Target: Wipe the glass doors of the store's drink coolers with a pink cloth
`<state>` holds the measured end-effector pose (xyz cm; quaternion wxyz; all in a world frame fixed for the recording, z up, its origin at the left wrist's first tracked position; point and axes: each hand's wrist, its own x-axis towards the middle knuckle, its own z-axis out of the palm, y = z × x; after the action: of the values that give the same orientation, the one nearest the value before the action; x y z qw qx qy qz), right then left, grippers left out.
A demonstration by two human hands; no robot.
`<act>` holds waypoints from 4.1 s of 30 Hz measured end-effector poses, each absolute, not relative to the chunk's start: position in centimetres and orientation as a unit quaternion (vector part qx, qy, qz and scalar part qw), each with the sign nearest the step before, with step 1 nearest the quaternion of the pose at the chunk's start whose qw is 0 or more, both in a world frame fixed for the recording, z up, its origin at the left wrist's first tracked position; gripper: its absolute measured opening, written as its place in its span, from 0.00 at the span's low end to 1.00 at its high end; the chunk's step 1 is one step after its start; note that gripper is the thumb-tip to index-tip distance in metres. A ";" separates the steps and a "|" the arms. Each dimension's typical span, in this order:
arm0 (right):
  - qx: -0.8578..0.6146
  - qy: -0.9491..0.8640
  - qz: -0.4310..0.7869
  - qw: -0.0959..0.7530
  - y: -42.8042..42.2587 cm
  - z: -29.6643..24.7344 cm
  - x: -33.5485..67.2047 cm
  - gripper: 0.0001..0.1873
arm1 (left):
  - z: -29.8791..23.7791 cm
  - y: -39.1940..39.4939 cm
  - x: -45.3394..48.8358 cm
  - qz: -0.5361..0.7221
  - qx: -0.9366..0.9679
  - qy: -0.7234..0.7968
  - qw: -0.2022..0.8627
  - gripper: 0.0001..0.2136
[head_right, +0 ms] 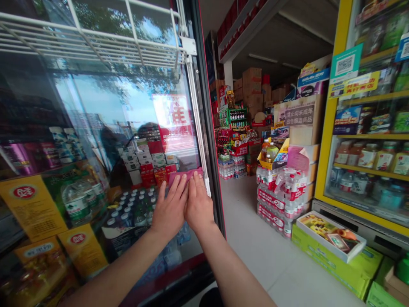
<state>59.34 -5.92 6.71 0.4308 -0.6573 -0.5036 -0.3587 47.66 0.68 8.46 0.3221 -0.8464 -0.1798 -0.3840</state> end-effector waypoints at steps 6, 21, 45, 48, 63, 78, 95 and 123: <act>-0.650 -0.508 -0.367 0.431 -6.1 4.8 59.3 0.32 | 6.6 0.2 47.7 -0.385 -0.844 -0.190 0.320 0.30; -0.624 -0.567 -0.382 0.379 -6.2 2.2 58.9 0.47 | 4.8 1.6 44.1 -0.390 -0.841 -0.204 0.314 0.29; -0.536 -0.695 -0.356 0.320 -0.4 4.4 45.3 0.36 | 4.5 3.9 29.1 -0.425 -0.804 -0.317 0.268 0.28; -0.539 -0.690 -0.342 0.341 -1.0 6.4 47.7 0.36 | 6.3 3.6 31.6 -0.430 -0.808 -0.300 0.269 0.30; -0.582 -0.562 -0.389 0.440 -4.0 12.9 58.8 0.42 | 15.7 0.6 44.4 -0.428 -0.850 -0.196 0.238 0.30; -0.583 -0.542 -0.383 0.468 -4.9 5.0 60.3 0.43 | 8.6 0.4 46.9 -0.410 -0.864 -0.156 0.248 0.29; -0.610 -0.532 -0.363 0.461 -6.5 -2.7 59.5 0.44 | 1.0 -0.8 46.9 -0.390 -0.870 -0.160 0.257 0.30; -0.695 -0.460 -0.274 0.480 -8.7 -8.0 51.1 0.46 | -0.5 -0.1 40.7 -0.314 -0.878 -0.082 0.352 0.26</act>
<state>51.11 -8.73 -7.97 0.4799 -0.6952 -0.4595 -0.2743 40.66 -0.13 -0.46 0.3523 -0.8777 -0.0824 -0.3143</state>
